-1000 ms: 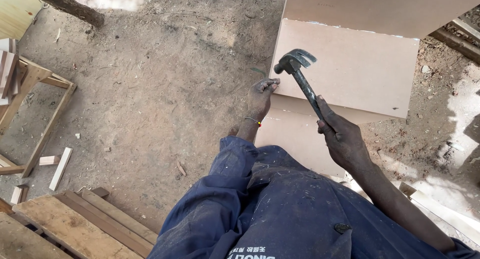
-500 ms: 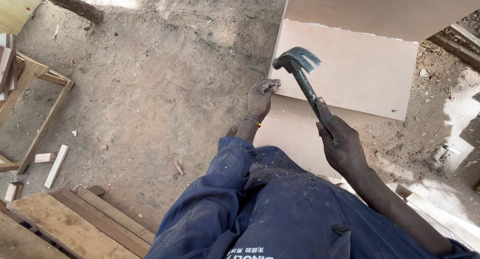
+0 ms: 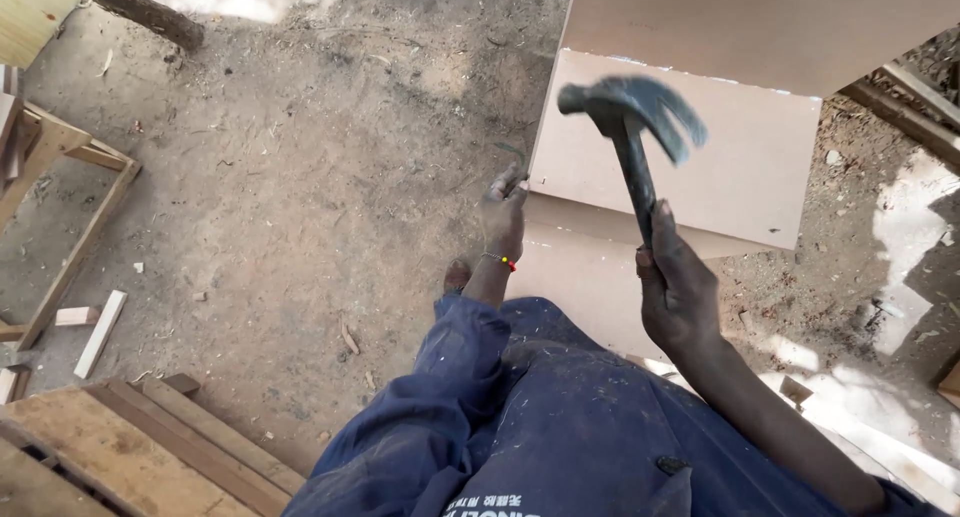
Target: The person picks nails from an organizer box and hammers them into a wooden furniture frame to assemble it.
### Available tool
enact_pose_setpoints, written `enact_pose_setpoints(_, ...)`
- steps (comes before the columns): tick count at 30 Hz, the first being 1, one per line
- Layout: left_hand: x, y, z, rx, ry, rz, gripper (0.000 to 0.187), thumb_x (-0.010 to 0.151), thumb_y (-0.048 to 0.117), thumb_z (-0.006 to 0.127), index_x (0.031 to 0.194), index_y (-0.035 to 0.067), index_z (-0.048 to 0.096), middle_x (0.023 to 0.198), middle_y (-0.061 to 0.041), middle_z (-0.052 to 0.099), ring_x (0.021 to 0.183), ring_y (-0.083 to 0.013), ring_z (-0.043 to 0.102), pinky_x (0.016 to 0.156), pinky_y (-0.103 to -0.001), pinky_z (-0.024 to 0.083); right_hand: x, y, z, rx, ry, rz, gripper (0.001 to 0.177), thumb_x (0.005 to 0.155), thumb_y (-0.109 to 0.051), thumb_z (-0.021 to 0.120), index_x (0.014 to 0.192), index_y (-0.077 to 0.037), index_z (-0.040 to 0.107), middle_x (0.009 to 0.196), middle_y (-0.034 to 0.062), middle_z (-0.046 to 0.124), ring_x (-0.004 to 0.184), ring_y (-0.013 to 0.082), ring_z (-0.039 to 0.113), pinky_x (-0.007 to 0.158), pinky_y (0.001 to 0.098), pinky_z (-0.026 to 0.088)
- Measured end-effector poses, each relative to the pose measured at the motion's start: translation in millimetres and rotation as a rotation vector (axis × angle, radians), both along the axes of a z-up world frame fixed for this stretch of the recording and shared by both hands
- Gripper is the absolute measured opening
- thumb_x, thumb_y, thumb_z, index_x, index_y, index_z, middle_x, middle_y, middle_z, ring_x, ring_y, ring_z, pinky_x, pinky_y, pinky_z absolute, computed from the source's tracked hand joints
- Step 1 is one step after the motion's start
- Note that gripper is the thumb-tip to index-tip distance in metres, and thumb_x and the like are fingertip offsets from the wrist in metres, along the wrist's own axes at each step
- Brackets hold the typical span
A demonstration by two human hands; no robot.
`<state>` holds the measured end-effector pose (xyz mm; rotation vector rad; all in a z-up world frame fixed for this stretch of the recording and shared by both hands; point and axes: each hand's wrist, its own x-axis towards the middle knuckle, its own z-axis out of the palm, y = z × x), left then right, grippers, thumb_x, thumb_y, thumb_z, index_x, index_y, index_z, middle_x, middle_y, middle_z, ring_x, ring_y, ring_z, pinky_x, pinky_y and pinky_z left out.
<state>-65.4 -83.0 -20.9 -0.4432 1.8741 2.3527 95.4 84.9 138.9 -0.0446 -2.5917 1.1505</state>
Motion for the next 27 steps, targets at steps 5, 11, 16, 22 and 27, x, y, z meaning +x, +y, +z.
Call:
enact_pose_setpoints(5,-16,-5,-54,0.01,0.002,-0.115,0.047,0.091,0.004,0.067,0.137,-0.005,0.062,0.13,-0.026,0.067,0.125,-0.033,0.062,0.11,-0.044,0.047,-9,-15,0,0.177,-0.654,0.018,0.041,0.107,-0.037,0.048,0.139,-0.017,0.064,0.106,0.0177,0.075,0.103,0.039,0.071,0.089,0.0516,0.055)
enact_pose_setpoints(11,-24,-5,-96,0.076,0.103,-0.13,0.045,0.091,0.007,0.069,0.135,0.001,0.065,0.122,-0.018,0.071,0.117,-0.0214,0.066,0.102,-0.034,0.053,-8,-10,11,0.016,-0.169,-0.034,0.025,0.099,-0.014,0.068,0.121,-0.004,0.073,0.089,0.0248,0.071,0.092,0.0468,0.069,0.07,0.0525,0.053)
enact_pose_setpoints(16,-26,-4,-107,0.13,0.112,-0.118,0.044,0.092,0.007,0.068,0.135,0.001,0.064,0.121,-0.016,0.072,0.115,-0.016,0.065,0.102,-0.03,0.053,-6,-8,-14,0.228,-0.548,0.086,0.044,0.095,-0.013,0.05,0.136,-0.01,0.063,0.099,0.022,0.071,0.093,0.0471,0.068,0.08,0.0584,0.052)
enact_pose_setpoints(22,-23,-3,-103,0.098,0.069,-0.116,0.042,0.093,0.009,0.067,0.135,0.005,0.067,0.121,-0.013,0.073,0.114,-0.0153,0.065,0.102,-0.03,0.052,-12,-18,29,-0.01,-0.267,-0.077,0.027,0.107,-0.023,0.059,0.125,-0.008,0.073,0.092,0.0196,0.072,0.09,0.0381,0.071,0.072,0.046,0.053)
enact_pose_setpoints(27,-26,-5,-95,0.095,0.058,-0.101,0.041,0.092,0.009,0.069,0.133,0.005,0.068,0.121,-0.012,0.073,0.113,-0.0159,0.067,0.103,-0.031,0.053,-5,2,-35,0.191,-0.046,0.123,0.052,0.097,-0.006,0.057,0.149,-0.005,0.055,0.102,0.0258,0.069,0.09,0.0447,0.069,0.071,0.052,0.054)
